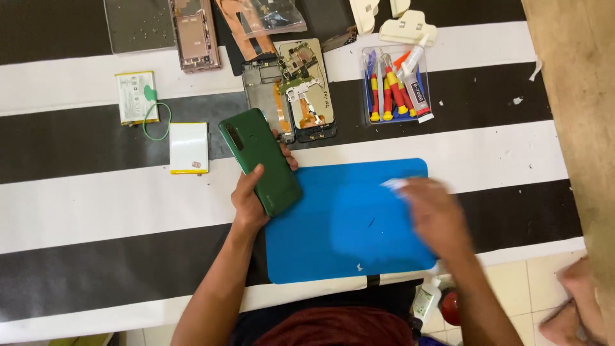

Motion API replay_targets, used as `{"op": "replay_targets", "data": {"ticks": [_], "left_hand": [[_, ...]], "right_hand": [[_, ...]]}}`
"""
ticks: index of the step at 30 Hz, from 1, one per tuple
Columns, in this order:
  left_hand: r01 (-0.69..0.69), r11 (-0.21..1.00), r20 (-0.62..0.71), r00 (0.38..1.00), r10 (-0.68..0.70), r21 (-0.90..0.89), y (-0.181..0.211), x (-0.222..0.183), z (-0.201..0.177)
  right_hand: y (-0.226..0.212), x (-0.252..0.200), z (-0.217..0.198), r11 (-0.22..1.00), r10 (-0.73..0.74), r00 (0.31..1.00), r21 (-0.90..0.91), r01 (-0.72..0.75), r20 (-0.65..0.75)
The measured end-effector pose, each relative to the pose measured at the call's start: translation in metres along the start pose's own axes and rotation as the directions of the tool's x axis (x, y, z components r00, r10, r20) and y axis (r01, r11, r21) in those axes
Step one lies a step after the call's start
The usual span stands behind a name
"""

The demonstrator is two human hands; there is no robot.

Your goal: Cleaning a workspace and a mobile phone before using precision tools to work on internal components of a disassembled device.

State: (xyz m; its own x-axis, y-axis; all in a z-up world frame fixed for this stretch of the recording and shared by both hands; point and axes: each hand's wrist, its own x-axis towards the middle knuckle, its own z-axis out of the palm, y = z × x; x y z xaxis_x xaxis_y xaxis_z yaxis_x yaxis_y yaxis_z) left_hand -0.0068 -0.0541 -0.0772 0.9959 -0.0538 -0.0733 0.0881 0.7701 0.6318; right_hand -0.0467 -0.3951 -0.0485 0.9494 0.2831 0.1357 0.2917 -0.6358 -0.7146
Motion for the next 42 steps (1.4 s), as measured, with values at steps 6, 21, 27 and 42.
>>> {"op": "replay_targets", "data": {"ticks": [6,21,27,42], "left_hand": [[0.008,0.999,0.024,1.000,-0.007,-0.034,0.002,0.000,0.005],[-0.144,0.976,-0.037,0.988,0.152,0.163,-0.005,-0.002,-0.008],[-0.068,0.997,-0.086,0.994,0.065,-0.034,-0.011,-0.004,-0.002],[0.343,0.826,-0.015,0.926,-0.377,0.447,0.031,-0.032,0.068]], "right_hand": [[0.027,-0.009,-0.029,0.939,-0.020,0.943,-0.330,-0.097,-0.333],[-0.045,0.079,0.067,0.800,-0.453,0.878,-0.363,0.477,0.155],[-0.057,0.063,0.065,0.864,-0.266,0.964,-0.445,0.237,-0.003],[-0.113,0.101,0.082,0.914,-0.405,0.847,-0.111,0.391,-0.346]]}}
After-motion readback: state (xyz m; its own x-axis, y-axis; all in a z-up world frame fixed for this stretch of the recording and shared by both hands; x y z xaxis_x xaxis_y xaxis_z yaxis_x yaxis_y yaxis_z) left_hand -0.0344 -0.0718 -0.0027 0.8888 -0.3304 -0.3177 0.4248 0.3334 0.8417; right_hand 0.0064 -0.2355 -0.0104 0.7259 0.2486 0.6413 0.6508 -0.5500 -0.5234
